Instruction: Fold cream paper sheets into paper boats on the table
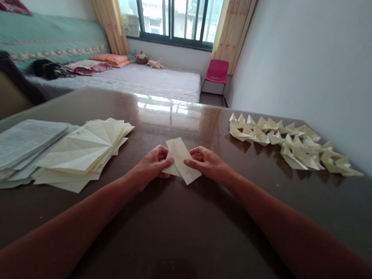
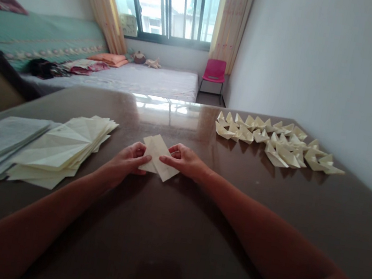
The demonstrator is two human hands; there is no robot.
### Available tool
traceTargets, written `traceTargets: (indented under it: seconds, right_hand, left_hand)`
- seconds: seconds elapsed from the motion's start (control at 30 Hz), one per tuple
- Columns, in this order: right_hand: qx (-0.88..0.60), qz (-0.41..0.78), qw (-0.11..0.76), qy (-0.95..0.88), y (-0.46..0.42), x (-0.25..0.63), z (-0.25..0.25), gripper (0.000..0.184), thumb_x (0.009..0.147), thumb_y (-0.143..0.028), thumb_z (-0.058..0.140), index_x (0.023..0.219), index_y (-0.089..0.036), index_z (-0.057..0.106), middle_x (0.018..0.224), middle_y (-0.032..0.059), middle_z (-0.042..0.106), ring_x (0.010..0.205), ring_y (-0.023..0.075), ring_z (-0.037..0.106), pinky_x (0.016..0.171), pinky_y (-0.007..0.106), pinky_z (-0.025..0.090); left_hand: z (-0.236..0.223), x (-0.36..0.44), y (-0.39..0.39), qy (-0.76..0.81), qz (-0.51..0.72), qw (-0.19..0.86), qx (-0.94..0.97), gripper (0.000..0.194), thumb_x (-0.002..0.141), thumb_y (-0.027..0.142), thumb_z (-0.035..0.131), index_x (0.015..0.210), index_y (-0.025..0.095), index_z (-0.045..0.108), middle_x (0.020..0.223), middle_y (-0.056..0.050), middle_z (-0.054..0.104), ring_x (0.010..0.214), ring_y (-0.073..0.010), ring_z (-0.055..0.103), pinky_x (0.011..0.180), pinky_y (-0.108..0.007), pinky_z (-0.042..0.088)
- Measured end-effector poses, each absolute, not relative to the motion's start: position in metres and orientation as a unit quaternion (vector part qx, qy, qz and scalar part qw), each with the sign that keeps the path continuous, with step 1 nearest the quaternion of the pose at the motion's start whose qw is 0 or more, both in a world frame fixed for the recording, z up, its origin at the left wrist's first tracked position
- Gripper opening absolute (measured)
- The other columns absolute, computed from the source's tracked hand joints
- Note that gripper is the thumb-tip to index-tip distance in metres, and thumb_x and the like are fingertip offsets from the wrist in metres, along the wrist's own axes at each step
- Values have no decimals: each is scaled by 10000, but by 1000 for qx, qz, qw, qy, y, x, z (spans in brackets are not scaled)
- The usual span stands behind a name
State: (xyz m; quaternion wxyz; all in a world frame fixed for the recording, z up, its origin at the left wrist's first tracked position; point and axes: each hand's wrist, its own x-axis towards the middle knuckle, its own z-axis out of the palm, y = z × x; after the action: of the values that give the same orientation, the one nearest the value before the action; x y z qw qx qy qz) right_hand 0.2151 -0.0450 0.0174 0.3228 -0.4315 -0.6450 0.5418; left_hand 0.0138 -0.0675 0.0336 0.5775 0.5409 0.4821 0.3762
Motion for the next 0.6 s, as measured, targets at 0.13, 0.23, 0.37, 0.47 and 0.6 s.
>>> traceTargets:
  seconds: [0.13, 0.23, 0.37, 0.47, 0.6]
  right_hand:
    - [-450, 438, 308, -714, -50, 216, 24, 295, 731, -334, 696, 926, -167, 551, 809, -4, 644, 680, 128, 576, 585, 228, 437]
    - [-472, 200, 325, -795, -54, 219, 32, 110, 819, -273, 580, 847, -167, 581, 786, 1, 613, 714, 132, 539, 645, 242, 392]
    - [-419, -82, 242, -871, -59, 223, 36, 150, 919, -244, 467, 908, -174, 599, 920, 67, 617, 900, 187, 511, 761, 292, 338]
    - [-370, -145, 139, -907, -60, 225, 36, 162, 939, -242, 451, 959, -186, 602, 931, 77, 619, 903, 198, 496, 754, 308, 308]
    - [-319, -95, 57, -941, -57, 232, 41, 147, 917, -244, 500, 990, -207, 623, 959, 55, 636, 903, 186, 514, 727, 293, 308]
  left_hand:
    - [30, 12, -64, 458, 382, 582, 552, 426, 735, 437, 678, 1022, 184, 491, 995, -46, 611, 888, -188, 624, 686, -326, 557]
    - [29, 6, -59, 495, 420, 359, 670, 478, 745, 424, 666, 1118, 189, 482, 1095, -82, 582, 1031, -240, 572, 768, -380, 538]
    - [35, -4, -57, 460, 378, -3, 803, 471, 750, 324, 678, 1179, 217, 518, 1217, -84, 538, 1163, -266, 451, 944, -421, 439]
    - [36, -6, -60, 376, 240, -56, 893, 211, 826, 247, 582, 1034, 242, 621, 1093, -49, 603, 1060, -234, 495, 914, -377, 428]
    - [33, -5, -63, 353, 135, -12, 926, 228, 901, 220, 446, 958, 241, 666, 935, -40, 631, 900, -181, 547, 742, -286, 451]
